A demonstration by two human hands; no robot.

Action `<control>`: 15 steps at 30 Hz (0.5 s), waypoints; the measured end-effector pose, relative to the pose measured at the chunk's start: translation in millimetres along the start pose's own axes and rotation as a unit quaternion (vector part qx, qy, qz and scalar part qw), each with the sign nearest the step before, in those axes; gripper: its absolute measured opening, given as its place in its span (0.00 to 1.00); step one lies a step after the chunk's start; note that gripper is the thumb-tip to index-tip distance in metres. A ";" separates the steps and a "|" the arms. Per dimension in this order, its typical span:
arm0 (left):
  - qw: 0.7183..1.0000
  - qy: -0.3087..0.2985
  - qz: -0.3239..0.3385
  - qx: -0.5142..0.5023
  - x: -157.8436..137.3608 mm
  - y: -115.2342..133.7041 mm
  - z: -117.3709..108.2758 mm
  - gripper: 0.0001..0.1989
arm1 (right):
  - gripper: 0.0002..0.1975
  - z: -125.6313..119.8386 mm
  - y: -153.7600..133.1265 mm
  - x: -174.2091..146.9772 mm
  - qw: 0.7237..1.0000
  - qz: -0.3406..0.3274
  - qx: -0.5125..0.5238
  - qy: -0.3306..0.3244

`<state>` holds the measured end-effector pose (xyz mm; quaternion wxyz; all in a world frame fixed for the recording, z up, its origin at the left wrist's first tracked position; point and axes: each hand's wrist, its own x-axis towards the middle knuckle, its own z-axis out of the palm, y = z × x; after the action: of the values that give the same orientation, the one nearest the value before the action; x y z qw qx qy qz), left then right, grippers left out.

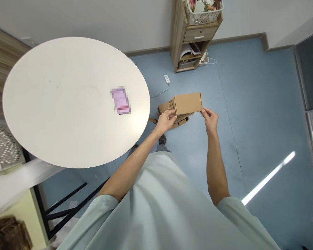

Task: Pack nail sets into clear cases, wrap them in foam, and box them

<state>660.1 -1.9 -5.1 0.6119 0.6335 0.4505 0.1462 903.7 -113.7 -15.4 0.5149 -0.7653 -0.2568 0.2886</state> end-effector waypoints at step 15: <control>1.000 -0.004 -0.003 -0.001 -18.2 -9.7 -12.8 0.21 | 0.23 -1.2 -26.5 -6.6 0.982 -0.037 -0.176 0.052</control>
<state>636.8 -8.8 -4.5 0.6151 0.6319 0.4496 0.1421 897.4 -110.1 10.9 0.3951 -0.8480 -0.3044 0.1793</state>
